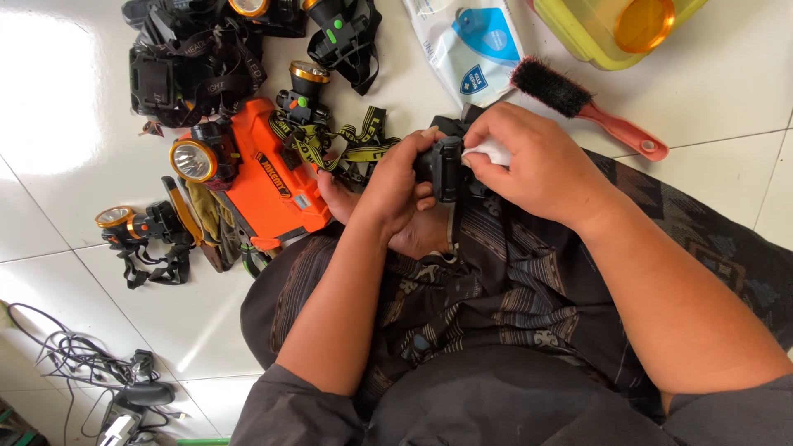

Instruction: Cleaning a headlamp using wet wipes, a brush, and a small wooden tool to remove dirt from crevices.

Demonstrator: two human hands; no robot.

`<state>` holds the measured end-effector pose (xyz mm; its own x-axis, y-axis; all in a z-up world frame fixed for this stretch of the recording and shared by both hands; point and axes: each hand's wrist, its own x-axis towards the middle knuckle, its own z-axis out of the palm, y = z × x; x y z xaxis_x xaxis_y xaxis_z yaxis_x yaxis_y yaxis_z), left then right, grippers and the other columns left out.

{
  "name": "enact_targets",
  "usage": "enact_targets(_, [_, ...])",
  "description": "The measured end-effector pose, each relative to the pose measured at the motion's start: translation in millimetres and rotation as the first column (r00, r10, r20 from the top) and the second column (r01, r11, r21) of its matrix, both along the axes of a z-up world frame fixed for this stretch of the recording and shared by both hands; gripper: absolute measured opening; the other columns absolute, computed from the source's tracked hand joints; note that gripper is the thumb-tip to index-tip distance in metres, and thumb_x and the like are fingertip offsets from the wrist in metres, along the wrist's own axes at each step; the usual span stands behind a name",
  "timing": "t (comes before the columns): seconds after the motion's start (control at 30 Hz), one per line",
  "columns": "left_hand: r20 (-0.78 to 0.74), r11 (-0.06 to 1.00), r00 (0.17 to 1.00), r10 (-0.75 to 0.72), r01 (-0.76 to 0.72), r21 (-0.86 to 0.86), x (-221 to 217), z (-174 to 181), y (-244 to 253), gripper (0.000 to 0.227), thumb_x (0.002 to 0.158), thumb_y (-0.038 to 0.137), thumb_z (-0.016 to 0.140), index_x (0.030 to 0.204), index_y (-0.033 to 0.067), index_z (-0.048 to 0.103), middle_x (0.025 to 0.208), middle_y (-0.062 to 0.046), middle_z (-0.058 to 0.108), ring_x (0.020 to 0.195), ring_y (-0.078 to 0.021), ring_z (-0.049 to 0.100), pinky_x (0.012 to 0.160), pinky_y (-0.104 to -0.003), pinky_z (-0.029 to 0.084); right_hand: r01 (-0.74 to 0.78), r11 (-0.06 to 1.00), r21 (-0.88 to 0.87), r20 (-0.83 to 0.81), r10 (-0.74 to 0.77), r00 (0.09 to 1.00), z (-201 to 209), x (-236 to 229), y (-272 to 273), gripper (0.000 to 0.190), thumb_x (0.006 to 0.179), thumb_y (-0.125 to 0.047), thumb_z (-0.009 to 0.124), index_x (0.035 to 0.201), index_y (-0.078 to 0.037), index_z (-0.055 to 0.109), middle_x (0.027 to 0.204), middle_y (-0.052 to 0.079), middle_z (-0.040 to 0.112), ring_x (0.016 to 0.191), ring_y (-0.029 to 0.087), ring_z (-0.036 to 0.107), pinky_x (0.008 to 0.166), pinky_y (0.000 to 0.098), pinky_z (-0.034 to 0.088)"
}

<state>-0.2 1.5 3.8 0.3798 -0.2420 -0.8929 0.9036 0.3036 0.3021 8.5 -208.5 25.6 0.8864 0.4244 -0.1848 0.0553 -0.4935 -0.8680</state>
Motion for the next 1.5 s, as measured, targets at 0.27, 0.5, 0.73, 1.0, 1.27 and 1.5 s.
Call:
enact_targets(0.27, [0.027, 0.999, 0.999, 0.037, -0.037, 0.007, 3.7, 2.6, 1.8, 0.035, 0.099, 0.035, 0.060, 0.115, 0.0039, 0.062, 0.086, -0.010, 0.040, 0.056, -0.0152, 0.043, 0.039, -0.026, 0.037, -0.011, 0.997, 0.073, 0.043, 0.008, 0.999, 8.4, 5.9, 3.9, 0.005, 0.094, -0.003, 0.072, 0.099, -0.004, 0.071, 0.104, 0.009, 0.073, 0.098, 0.031, 0.071, 0.086, 0.0412, 0.057])
enact_targets(0.5, [0.057, 0.999, 0.998, 0.032, -0.032, -0.006, -5.4, -4.8, -1.9, 0.028, 0.098, 0.034, 0.060, 0.109, 0.0081, 0.064, 0.095, -0.018, 0.047, 0.054, -0.0165, 0.043, 0.036, -0.029, 0.039, 0.003, 1.000, 0.020, 0.043, -0.004, 0.999, -3.9, -0.2, -1.6, 0.007, 0.096, -0.003, 0.074, 0.102, -0.005, 0.072, 0.098, 0.007, 0.072, 0.097, 0.031, 0.071, 0.083, 0.0409, 0.056])
enact_targets(0.73, [0.091, 0.997, 0.994, 0.053, -0.057, 0.043, 0.7, 6.5, -0.5, 0.027, 0.096, 0.034, 0.062, 0.103, 0.0083, 0.067, 0.093, -0.018, 0.050, 0.053, -0.0183, 0.045, 0.034, -0.030, 0.039, 0.077, 0.997, -0.020, -0.004, -0.077, 0.997, 4.6, -4.7, 5.1, 0.012, 0.096, -0.009, 0.077, 0.108, -0.010, 0.074, 0.100, 0.007, 0.074, 0.098, 0.029, 0.072, 0.084, 0.0416, 0.055])
enact_targets(1.0, [0.192, 0.990, 0.972, 0.136, -0.129, -0.049, 6.9, 25.9, 12.6, 0.037, 0.094, 0.035, 0.054, 0.100, 0.0008, 0.066, 0.070, -0.006, 0.054, 0.048, -0.0116, 0.038, 0.036, -0.026, 0.027, 0.046, 0.987, -0.154, 0.177, -0.018, 0.984, 61.5, -10.9, 46.0, 0.058, 0.097, 0.012, 0.061, 0.151, 0.008, 0.042, 0.133, 0.022, 0.072, 0.081, 0.027, 0.066, 0.068, 0.0338, 0.048])
enact_targets(1.27, [0.243, 0.927, 0.902, 0.358, -0.311, -0.212, 10.6, 56.4, 43.0, 0.037, 0.093, 0.036, 0.056, 0.100, 0.0005, 0.064, 0.068, -0.005, 0.054, 0.046, -0.0111, 0.038, 0.036, -0.028, 0.028, -0.131, 0.990, -0.055, 0.287, 0.141, 0.948, 87.7, 11.4, 70.3, 0.087, 0.096, 0.003, 0.064, 0.167, -0.005, 0.016, 0.173, 0.024, 0.026, 0.151, 0.051, 0.053, 0.126, 0.0557, 0.048])
enact_targets(1.5, [0.218, 0.748, 0.769, 0.601, -0.444, -0.493, 5.4, 67.2, 63.0, 0.030, 0.098, 0.030, 0.055, 0.101, 0.0015, 0.062, 0.065, -0.005, 0.053, 0.046, -0.0102, 0.035, 0.034, -0.028, 0.027, 0.711, 0.521, 0.472, -0.495, -0.511, 0.703, 95.2, 25.2, 92.6, 0.099, 0.080, -0.053, 0.049, 0.171, -0.017, 0.035, 0.187, 0.012, 0.046, 0.137, 0.021, 0.083, 0.114, 0.0339, 0.082])
